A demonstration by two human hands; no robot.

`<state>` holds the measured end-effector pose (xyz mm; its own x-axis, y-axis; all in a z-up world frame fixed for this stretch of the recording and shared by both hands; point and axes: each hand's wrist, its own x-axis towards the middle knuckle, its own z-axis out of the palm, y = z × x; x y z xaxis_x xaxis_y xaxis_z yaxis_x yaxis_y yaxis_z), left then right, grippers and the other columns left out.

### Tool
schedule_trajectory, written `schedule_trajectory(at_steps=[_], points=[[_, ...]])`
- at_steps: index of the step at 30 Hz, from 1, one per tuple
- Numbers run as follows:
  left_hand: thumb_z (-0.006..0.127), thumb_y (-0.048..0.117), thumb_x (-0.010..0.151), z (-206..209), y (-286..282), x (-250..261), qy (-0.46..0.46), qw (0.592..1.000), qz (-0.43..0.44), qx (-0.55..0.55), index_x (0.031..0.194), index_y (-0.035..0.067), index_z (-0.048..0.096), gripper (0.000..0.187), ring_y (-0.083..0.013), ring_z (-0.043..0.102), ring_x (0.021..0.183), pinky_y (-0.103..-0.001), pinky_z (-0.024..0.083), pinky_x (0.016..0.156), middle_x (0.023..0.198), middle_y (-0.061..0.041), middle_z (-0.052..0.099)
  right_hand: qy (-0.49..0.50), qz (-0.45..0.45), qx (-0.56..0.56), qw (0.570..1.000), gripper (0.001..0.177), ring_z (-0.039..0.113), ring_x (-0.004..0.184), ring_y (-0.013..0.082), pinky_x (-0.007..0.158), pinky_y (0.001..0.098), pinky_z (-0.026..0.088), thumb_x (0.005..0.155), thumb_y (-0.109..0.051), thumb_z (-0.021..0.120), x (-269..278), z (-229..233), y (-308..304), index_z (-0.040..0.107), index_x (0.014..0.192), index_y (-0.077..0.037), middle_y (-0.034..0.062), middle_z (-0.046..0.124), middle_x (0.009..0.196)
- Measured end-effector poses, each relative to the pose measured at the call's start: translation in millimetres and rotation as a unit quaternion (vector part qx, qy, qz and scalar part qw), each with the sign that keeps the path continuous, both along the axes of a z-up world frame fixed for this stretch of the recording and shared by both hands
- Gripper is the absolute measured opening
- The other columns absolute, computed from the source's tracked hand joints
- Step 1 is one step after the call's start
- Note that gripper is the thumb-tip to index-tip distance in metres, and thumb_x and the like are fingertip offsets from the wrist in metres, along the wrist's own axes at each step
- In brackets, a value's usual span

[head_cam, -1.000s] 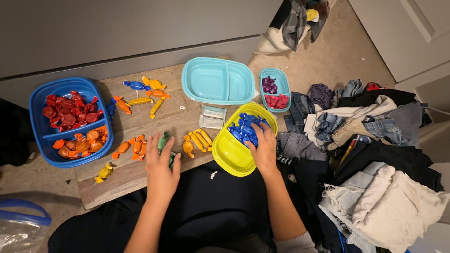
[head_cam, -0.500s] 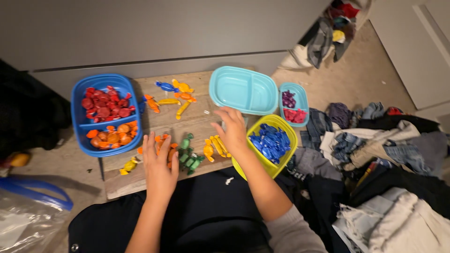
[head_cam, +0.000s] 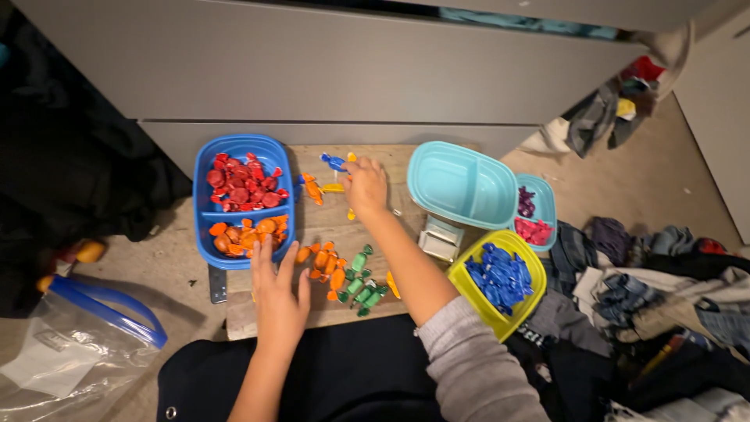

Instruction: The person sits on the floor with a wooden board on their lap and sorts individually wrapped candies by wrapper color into divided plastic containers, picking candies one at a time from the board and placing them into blue, yellow, and teal compartments, then handles a small white packet at the end.

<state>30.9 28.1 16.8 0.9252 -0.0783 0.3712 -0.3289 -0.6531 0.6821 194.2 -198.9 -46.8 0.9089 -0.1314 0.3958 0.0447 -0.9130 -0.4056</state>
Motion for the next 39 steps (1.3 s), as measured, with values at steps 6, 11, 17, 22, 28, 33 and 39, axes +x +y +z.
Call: schedule_trajectory(at_steps=[6, 11, 17, 22, 28, 33, 39], points=[[0.069, 0.009, 0.088, -7, 8, 15, -0.003, 1.000, 0.008, -0.001, 0.134, 0.007, 0.062, 0.046, -0.0499, 0.032, 0.147, -0.057, 0.030, 0.119, 0.156, -0.027, 0.039, 0.022, -0.034, -0.031, 0.999, 0.029, 0.056, 0.108, 0.0327, 0.092, 0.0466, 0.044, 0.074, -0.019, 0.083, 24, -2, 5, 0.077, 0.103, -0.015, 0.0093, 0.063, 0.104], [0.068, 0.010, 0.087, -9, 6, 21, 0.008, 1.000, 0.007, -0.001, 0.133, 0.006, 0.063, 0.047, -0.0500, 0.032, 0.147, -0.057, 0.030, 0.118, 0.155, -0.027, 0.039, 0.038, -0.036, -0.040, 0.998, 0.025, 0.055, 0.106, 0.0329, 0.090, 0.0462, 0.043, 0.074, -0.022, 0.085, 29, -4, 6, 0.077, 0.097, -0.015, 0.0097, 0.061, 0.100], [0.070, 0.012, 0.088, -11, 3, 21, 0.011, 1.000, 0.011, 0.012, 0.133, 0.007, 0.063, 0.046, -0.0485, 0.032, 0.148, -0.059, 0.028, 0.119, 0.155, -0.026, 0.039, -0.004, -0.008, -0.014, 1.000, 0.026, 0.055, 0.104, 0.0323, 0.089, 0.0464, 0.043, 0.075, -0.020, 0.084, 22, -3, 1, 0.075, 0.099, -0.015, 0.0093, 0.063, 0.100], [0.072, 0.014, 0.083, -3, -7, 16, 0.003, 1.000, -0.006, 0.012, 0.133, 0.008, 0.064, 0.051, -0.0504, 0.030, 0.147, -0.060, 0.027, 0.117, 0.157, -0.027, 0.036, 0.040, 0.024, 0.123, 0.991, 0.025, 0.069, 0.091, 0.0289, 0.082, 0.0410, 0.053, 0.081, -0.018, 0.082, -6, 8, -8, 0.072, 0.103, -0.011, 0.0087, 0.072, 0.094], [0.073, 0.017, 0.083, 4, -23, 0, -0.009, 0.999, -0.045, 0.012, 0.137, 0.009, 0.061, 0.056, -0.0524, 0.029, 0.147, -0.060, 0.028, 0.118, 0.159, -0.029, 0.034, 0.012, 0.063, 0.216, 0.974, 0.030, 0.071, 0.083, 0.0244, 0.076, 0.0349, 0.056, 0.078, -0.013, 0.084, -79, 22, -24, 0.070, 0.105, -0.007, 0.0104, 0.072, 0.092], [0.072, 0.017, 0.083, 4, -55, -18, -0.004, 0.995, -0.098, 0.031, 0.140, 0.010, 0.059, 0.059, -0.0528, 0.028, 0.148, -0.060, 0.027, 0.119, 0.158, -0.029, 0.034, 0.018, 0.024, 0.232, 0.972, 0.027, 0.069, 0.087, 0.0235, 0.079, 0.0339, 0.054, 0.081, -0.010, 0.082, -162, 48, -56, 0.070, 0.105, -0.006, 0.0105, 0.070, 0.094], [0.071, 0.021, 0.086, 3, -97, -32, -0.012, 0.988, -0.146, 0.039, 0.142, 0.012, 0.058, 0.058, -0.0525, 0.027, 0.148, -0.060, 0.026, 0.119, 0.158, -0.029, 0.034, -0.009, -0.065, 0.182, 0.981, 0.027, 0.067, 0.089, 0.0254, 0.082, 0.0359, 0.053, 0.079, -0.009, 0.083, -244, 73, -113, 0.072, 0.103, -0.005, 0.0104, 0.072, 0.096]])
